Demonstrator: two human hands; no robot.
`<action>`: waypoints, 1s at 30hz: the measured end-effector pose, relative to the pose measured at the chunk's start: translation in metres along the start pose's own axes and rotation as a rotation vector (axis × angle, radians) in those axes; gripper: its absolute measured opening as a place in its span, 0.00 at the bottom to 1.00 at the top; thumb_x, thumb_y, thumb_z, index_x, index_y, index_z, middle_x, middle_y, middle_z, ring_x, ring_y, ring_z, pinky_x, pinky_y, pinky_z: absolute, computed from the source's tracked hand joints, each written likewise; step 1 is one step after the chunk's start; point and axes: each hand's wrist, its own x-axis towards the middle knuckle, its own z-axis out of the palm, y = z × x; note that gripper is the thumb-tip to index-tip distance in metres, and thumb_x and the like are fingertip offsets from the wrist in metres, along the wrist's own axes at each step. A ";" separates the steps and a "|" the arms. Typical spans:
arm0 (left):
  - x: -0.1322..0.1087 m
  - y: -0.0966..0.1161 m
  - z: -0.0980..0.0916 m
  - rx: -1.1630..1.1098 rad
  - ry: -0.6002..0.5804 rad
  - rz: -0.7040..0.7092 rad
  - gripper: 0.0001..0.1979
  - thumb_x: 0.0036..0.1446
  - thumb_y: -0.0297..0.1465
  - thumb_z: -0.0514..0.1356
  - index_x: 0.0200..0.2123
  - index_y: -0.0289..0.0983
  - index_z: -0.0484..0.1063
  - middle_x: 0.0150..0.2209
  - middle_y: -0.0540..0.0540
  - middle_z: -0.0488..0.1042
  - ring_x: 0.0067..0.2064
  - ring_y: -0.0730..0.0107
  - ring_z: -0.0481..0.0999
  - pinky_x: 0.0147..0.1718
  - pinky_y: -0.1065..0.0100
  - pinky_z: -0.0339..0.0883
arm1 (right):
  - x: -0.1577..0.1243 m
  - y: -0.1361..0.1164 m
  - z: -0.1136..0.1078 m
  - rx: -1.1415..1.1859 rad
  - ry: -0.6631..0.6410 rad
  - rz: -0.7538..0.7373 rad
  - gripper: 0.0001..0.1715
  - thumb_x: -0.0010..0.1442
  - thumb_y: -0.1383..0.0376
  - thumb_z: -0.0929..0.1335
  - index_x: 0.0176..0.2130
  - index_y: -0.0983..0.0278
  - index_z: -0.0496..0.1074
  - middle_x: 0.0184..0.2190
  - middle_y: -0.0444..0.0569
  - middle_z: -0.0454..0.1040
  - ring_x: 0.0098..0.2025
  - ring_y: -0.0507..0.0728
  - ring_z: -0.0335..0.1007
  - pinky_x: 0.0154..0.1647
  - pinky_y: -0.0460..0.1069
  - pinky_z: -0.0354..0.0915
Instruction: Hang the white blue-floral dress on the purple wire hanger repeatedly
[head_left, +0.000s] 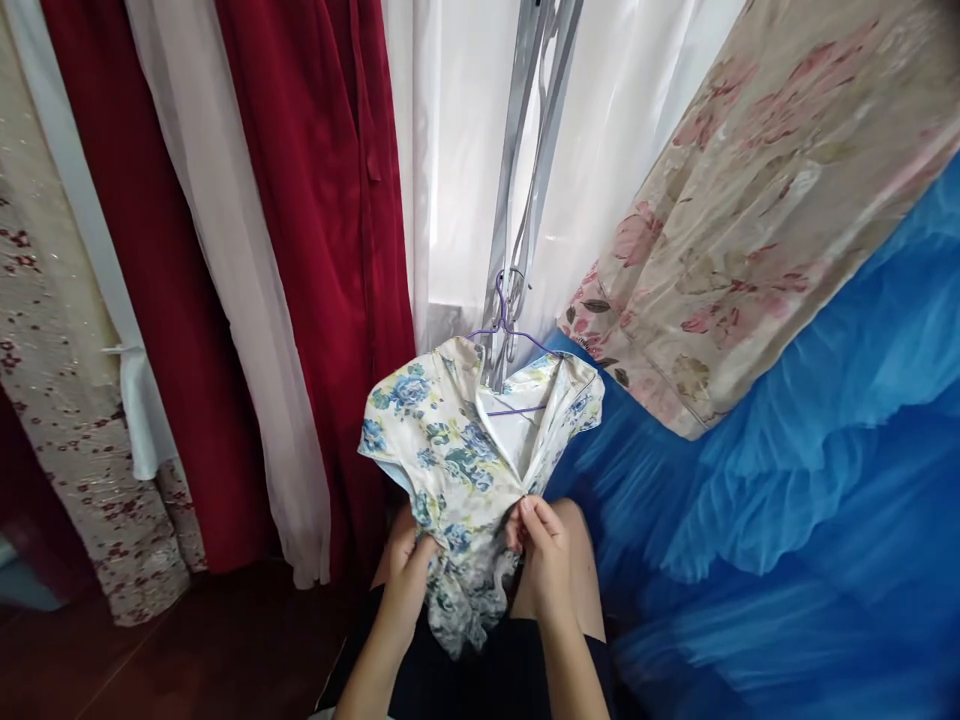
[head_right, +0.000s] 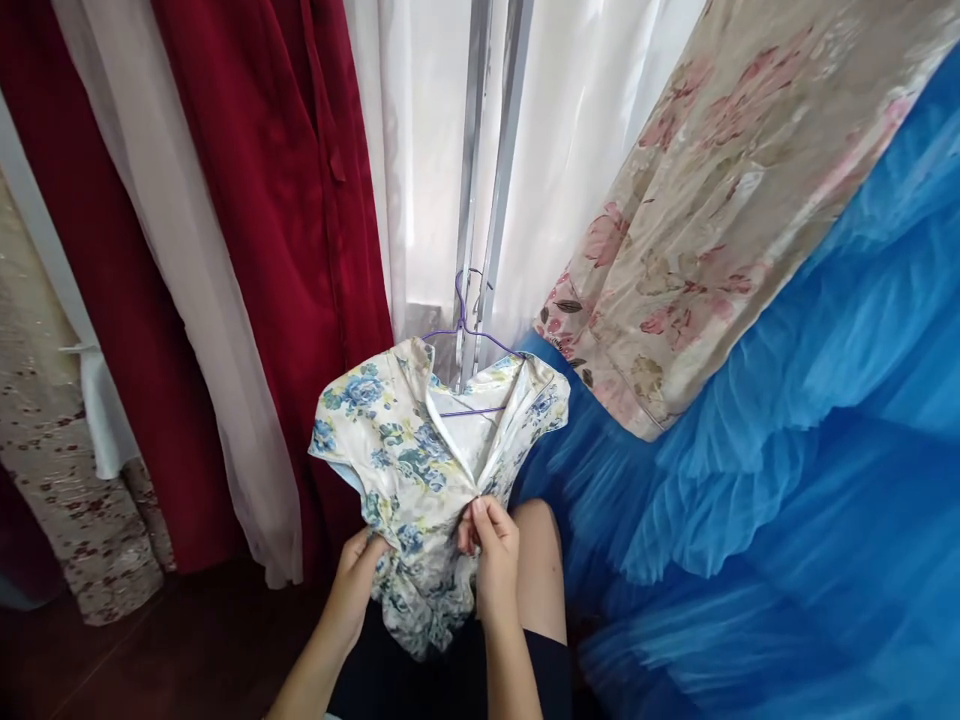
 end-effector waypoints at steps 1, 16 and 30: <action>-0.001 -0.005 0.000 -0.006 0.062 0.011 0.16 0.60 0.37 0.59 0.47 0.37 0.77 0.43 0.41 0.80 0.54 0.50 0.77 0.51 0.55 0.73 | -0.005 0.002 0.001 0.015 0.002 0.007 0.23 0.63 0.48 0.68 0.27 0.61 0.67 0.17 0.41 0.62 0.21 0.53 0.53 0.25 0.49 0.50; -0.002 0.014 0.051 0.319 -0.086 0.530 0.04 0.64 0.28 0.58 0.35 0.40 0.72 0.33 0.48 0.74 0.36 0.66 0.76 0.37 0.68 0.69 | -0.025 -0.026 0.002 -0.387 -0.190 -0.110 0.24 0.69 0.53 0.64 0.25 0.62 0.66 0.21 0.42 0.61 0.26 0.53 0.56 0.28 0.48 0.52; -0.021 0.045 0.061 0.444 -0.407 0.382 0.08 0.58 0.22 0.54 0.30 0.40 0.69 0.32 0.47 0.72 0.33 0.67 0.75 0.32 0.70 0.67 | 0.147 -0.171 0.037 -1.447 -0.237 -0.723 0.16 0.68 0.61 0.63 0.29 0.62 0.72 0.24 0.49 0.72 0.28 0.56 0.64 0.30 0.49 0.44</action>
